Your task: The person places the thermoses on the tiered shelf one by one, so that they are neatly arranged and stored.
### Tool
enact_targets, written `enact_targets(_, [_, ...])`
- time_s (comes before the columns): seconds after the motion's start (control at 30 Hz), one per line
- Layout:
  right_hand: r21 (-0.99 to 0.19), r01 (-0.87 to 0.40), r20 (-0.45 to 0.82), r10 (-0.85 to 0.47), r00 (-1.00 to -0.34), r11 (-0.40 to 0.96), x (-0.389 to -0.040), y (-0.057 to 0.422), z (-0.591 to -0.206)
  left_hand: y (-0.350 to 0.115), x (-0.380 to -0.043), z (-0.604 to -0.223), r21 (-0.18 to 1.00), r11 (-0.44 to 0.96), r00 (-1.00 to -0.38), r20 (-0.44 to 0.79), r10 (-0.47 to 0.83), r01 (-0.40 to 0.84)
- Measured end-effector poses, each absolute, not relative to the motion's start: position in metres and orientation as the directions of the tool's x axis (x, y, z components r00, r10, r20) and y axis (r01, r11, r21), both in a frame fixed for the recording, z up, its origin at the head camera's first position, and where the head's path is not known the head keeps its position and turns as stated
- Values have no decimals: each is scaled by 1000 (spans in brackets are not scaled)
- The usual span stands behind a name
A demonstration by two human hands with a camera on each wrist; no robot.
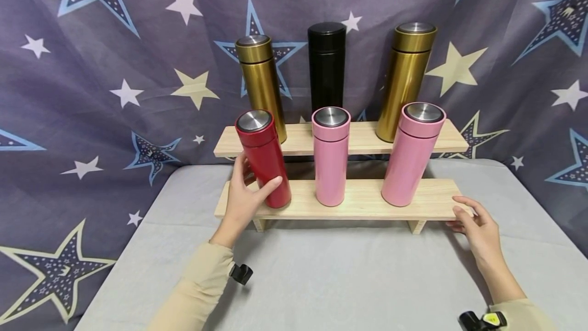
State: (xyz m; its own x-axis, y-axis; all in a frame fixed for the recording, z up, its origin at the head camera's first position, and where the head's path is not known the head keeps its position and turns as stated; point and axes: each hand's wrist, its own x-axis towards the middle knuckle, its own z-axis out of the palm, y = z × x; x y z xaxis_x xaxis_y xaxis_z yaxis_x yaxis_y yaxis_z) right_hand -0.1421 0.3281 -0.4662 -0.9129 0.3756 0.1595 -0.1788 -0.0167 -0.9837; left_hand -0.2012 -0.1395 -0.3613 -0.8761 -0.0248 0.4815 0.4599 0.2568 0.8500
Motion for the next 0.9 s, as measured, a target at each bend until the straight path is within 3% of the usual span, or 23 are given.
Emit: enact_targets(0.9, [-984, -181, 166, 367, -915, -6, -148, 328, -468, -132, -223, -370, 917, 175, -933, 349, 91, 360])
